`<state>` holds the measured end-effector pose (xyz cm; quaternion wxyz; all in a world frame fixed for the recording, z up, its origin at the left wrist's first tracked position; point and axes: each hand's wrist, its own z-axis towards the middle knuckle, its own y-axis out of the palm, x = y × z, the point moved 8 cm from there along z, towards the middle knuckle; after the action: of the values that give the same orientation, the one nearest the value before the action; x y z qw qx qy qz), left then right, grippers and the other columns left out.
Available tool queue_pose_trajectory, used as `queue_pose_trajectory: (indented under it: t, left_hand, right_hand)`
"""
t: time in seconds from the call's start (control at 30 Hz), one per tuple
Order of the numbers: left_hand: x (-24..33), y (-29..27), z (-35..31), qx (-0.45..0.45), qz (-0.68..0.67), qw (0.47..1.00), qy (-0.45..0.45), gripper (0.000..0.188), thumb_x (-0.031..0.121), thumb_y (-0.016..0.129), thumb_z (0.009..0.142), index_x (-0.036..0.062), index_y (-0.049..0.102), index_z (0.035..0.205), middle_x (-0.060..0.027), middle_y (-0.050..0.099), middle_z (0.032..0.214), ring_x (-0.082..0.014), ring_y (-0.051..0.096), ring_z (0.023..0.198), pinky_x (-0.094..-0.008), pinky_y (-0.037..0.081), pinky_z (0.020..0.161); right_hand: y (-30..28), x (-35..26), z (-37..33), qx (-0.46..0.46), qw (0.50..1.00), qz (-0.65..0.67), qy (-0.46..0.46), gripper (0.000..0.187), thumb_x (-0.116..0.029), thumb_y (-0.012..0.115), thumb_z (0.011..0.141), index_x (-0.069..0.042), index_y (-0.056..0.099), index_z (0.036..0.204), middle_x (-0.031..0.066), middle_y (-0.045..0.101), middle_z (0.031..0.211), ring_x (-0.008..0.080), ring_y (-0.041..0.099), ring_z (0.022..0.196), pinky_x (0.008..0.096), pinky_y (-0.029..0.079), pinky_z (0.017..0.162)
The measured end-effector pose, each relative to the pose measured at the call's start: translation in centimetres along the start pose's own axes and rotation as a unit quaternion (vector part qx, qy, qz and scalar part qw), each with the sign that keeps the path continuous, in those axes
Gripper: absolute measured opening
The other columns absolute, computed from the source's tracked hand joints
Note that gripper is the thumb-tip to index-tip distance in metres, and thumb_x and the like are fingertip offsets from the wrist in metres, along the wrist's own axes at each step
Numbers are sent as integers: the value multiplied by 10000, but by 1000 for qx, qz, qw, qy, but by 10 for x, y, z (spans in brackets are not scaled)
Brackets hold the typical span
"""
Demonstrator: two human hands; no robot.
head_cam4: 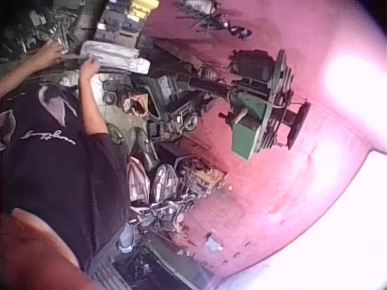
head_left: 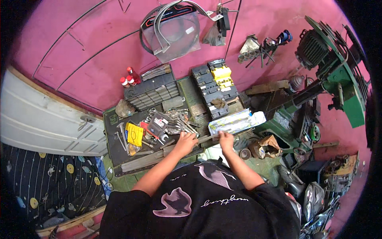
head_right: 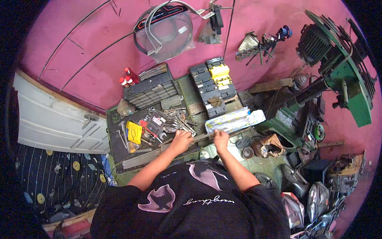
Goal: The person repeatedly picks up, aligns, and stacks metal rods on a cluttered workbench. They handle the rods one by one, adjusting their positions and grouping them into a neat pile.
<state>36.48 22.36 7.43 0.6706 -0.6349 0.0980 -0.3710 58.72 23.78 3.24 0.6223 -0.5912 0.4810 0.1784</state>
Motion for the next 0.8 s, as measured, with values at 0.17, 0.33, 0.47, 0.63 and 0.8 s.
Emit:
queue_pose_trajectory:
  t: [0.17,0.33,0.47,0.63,0.8]
  left_hand:
    - [-2,-3,-2,22,0,1000,-14,112,159,659,796,151,693,902,-30,581,964,-237,536,1009,-438,357,853]
    - [-4,-21,-15,56,-9,997,-52,212,178,698,781,167,711,992,-25,611,1074,-241,535,1074,-438,361,870]
    - [-36,-47,-65,83,-58,982,-159,263,183,702,794,161,702,1056,-30,619,1107,-252,541,1093,-437,372,886]
    - [-106,-58,-182,132,3,927,-350,201,227,700,826,131,694,1003,-48,629,1067,-271,555,1057,-452,386,872]
    - [-147,-56,-285,93,58,870,-481,201,227,692,827,126,712,999,-55,642,1039,-278,552,1050,-476,383,897]
  right_hand:
    - [109,38,-7,-78,993,71,60,385,-287,667,926,58,692,758,163,648,634,210,565,531,402,464,569]
    - [159,108,-5,-80,985,46,146,496,-402,728,869,63,680,704,155,663,625,248,649,530,401,506,565]
    - [132,75,-16,-205,953,85,205,437,-366,631,955,7,655,728,120,640,594,173,509,381,309,373,361]
    - [120,9,-34,-147,988,-47,-5,448,-381,617,931,28,659,754,178,649,610,309,625,524,416,477,527]
    - [152,-148,-111,-155,934,-174,-271,289,-311,682,856,-25,656,820,184,663,757,374,638,777,482,509,698]
